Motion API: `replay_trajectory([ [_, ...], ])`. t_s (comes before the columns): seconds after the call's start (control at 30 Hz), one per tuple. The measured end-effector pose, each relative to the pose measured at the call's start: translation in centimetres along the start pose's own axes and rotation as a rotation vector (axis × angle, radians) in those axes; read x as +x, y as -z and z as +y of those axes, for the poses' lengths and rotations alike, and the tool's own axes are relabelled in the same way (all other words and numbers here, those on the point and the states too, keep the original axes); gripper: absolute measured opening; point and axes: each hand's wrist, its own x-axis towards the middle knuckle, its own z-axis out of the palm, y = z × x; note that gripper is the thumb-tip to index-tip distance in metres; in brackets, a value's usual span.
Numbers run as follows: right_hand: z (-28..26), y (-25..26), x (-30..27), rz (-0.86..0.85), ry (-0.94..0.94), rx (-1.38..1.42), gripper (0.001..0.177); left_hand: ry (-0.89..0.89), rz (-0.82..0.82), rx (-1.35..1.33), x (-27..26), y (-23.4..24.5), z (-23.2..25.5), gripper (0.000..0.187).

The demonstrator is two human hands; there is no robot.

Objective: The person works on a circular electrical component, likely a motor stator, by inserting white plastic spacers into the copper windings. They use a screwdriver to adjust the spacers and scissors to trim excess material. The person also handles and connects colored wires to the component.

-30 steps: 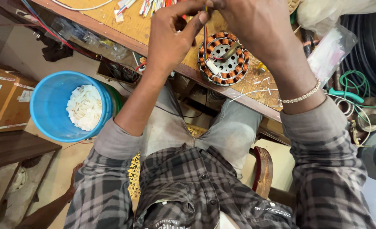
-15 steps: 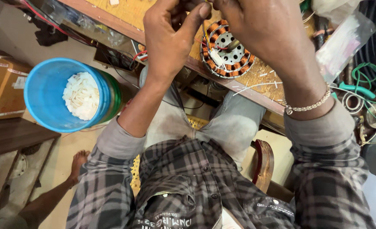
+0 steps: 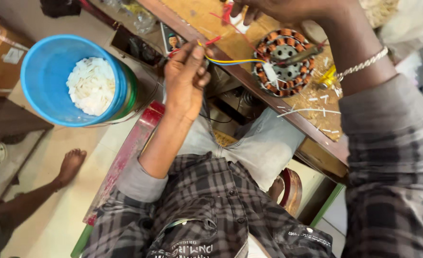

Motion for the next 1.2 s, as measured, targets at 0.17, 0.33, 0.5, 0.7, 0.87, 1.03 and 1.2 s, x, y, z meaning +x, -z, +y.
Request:
replay_trajectory([
  [0.17, 0.4, -0.7, 3.0, -0.136, -0.140, 0.083, 0.039, 0.072, -0.084, -0.162, -0.1, 1.1, -1.1, 0.018],
  [0.33, -0.6, -0.4, 3.8, -0.294, -0.129, 0.125, 0.047, 0.100, -0.067, -0.240, 0.6, 0.8, -1.6, 0.017],
  [0.5, -2.8, -0.2, 3.0, -0.229, -0.241, 0.057, 0.027, 0.121, -0.026, -0.253, 0.8, -0.3, -1.3, 0.015],
  [0.7, -6.5, 0.7, -2.5, 0.132, -0.326, -0.177, 0.020, 0.049, -0.065, -0.138, 2.7, -4.3, -0.3, 0.020],
  [0.87, -6.9, 0.9, -6.0, 0.313, -0.216, -0.179, 0.018, 0.001, -0.092, 0.058, 3.7, -7.9, -1.0, 0.021],
  [1.03, -5.7, 0.2, -7.3, 0.405, -0.191, -0.270, 0.017, -0.078, -0.095, 0.134, 4.7, -9.9, -1.9, 0.018],
  [1.2, -4.8, -1.3, -8.7, 0.468, 0.070, -0.109, 0.042, -0.265, -0.153, 0.214, 5.4, -11.0, -2.2, 0.013],
])
